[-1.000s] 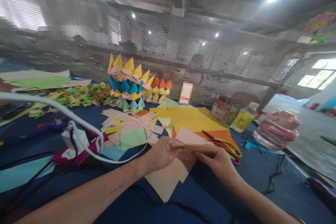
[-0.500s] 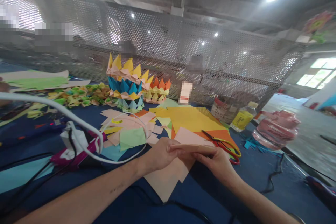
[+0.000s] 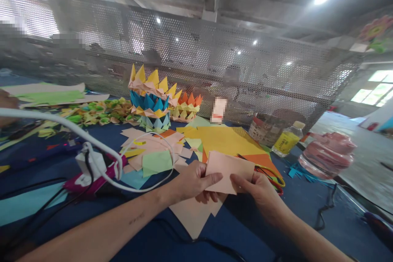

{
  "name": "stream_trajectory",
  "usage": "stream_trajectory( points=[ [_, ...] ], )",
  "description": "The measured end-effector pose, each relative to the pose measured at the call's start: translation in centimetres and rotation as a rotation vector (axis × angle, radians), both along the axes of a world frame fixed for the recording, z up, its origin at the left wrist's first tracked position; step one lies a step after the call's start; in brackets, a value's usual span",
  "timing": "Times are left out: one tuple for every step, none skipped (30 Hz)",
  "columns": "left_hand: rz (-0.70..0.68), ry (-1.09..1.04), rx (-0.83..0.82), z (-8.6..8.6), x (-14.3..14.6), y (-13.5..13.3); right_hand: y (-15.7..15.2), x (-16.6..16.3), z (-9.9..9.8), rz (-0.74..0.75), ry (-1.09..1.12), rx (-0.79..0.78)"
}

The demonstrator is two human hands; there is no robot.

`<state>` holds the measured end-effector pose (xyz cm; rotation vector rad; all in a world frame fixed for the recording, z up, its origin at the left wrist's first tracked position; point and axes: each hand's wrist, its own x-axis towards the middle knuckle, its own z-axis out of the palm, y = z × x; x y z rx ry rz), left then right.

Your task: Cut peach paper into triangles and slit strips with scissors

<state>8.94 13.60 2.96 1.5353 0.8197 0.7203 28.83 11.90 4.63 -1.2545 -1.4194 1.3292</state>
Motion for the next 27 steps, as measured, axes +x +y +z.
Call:
stream_trajectory(
  points=[
    [0.004, -0.010, 0.002, 0.0, 0.0, 0.0, 0.0, -0.1, 0.1, 0.007, 0.013, -0.007],
    [0.014, -0.022, 0.002, -0.1, 0.1, 0.1, -0.1, -0.1, 0.2, 0.009, 0.020, -0.012],
    [0.028, -0.036, 0.000, -0.1, 0.2, 0.1, 0.0, -0.1, 0.3, 0.009, 0.022, -0.017],
    [0.046, -0.050, -0.002, -0.2, 0.2, 0.2, 0.0, -0.1, 0.3, 0.006, 0.019, -0.021],
    [0.063, -0.065, -0.008, -0.3, 0.3, 0.2, 0.0, 0.0, 0.2, 0.000, 0.013, -0.024],
    [0.076, -0.075, -0.018, -0.3, 0.4, 0.3, 0.1, 0.0, 0.1, -0.004, 0.006, -0.027],
    [0.083, -0.081, -0.028, -0.4, 0.4, 0.3, 0.1, 0.1, 0.1, -0.009, 0.002, -0.028],
    [0.086, -0.084, -0.034, -0.4, 0.4, 0.3, 0.1, 0.1, 0.1, -0.013, -0.001, -0.030],
    [0.084, -0.084, -0.036, -0.4, 0.4, 0.3, 0.1, 0.1, 0.1, -0.015, -0.002, -0.032],
    [0.080, -0.082, -0.033, -0.3, 0.4, 0.2, 0.1, 0.1, 0.1, -0.016, 0.000, -0.034],
    [0.075, -0.081, -0.028, -0.3, 0.4, 0.2, 0.0, 0.1, 0.1, -0.015, 0.005, -0.037],
    [0.068, -0.081, -0.020, -0.2, 0.3, 0.2, 0.0, 0.1, 0.1, -0.011, 0.010, -0.039],
    [0.062, -0.087, -0.016, -0.2, 0.3, 0.1, 0.0, 0.1, 0.1, -0.008, 0.016, -0.042],
    [0.057, -0.094, -0.018, -0.2, 0.3, 0.1, 0.0, 0.1, 0.1, -0.004, 0.023, -0.044],
    [0.054, -0.102, -0.023, -0.2, 0.4, 0.1, 0.0, 0.1, 0.1, -0.003, 0.028, -0.048],
    [0.050, -0.114, -0.033, -0.3, 0.4, 0.1, 0.0, 0.1, 0.0, -0.005, 0.031, -0.055],
    [0.050, -0.131, -0.046, -0.5, 0.4, 0.1, 0.0, 0.1, -0.1, -0.007, 0.032, -0.064],
    [0.050, -0.152, -0.057, -0.7, 0.5, 0.2, 0.0, 0.2, -0.2, -0.010, 0.033, -0.072],
    [0.053, -0.176, -0.062, -0.9, 0.5, 0.3, 0.0, 0.2, -0.2, -0.008, 0.035, -0.081],
    [0.059, -0.201, -0.063, -1.0, 0.5, 0.3, 0.0, 0.2, -0.3, -0.001, 0.037, -0.089],
    [0.065, -0.223, -0.064, -1.2, 0.5, 0.3, 0.0, 0.2, -0.3, 0.006, 0.039, -0.094],
    [0.072, -0.237, -0.064, -1.2, 0.5, 0.4, 0.0, 0.2, -0.4, 0.010, 0.039, -0.095],
    [0.079, -0.241, -0.066, -1.2, 0.5, 0.3, 0.0, 0.2, -0.4, 0.012, 0.036, -0.099],
    [0.081, -0.234, -0.072, -1.2, 0.5, 0.3, 0.0, 0.2, -0.4, 0.010, 0.030, -0.103],
    [0.083, -0.223, -0.076, -1.0, 0.5, 0.2, 0.0, 0.2, -0.4, 0.005, 0.025, -0.107],
    [0.078, -0.208, -0.076, -0.9, 0.4, 0.2, 0.0, 0.2, -0.4, -0.001, 0.021, -0.110],
    [0.075, -0.194, -0.073, -0.7, 0.4, 0.1, 0.0, 0.2, -0.4, -0.006, 0.020, -0.111]
  ],
)
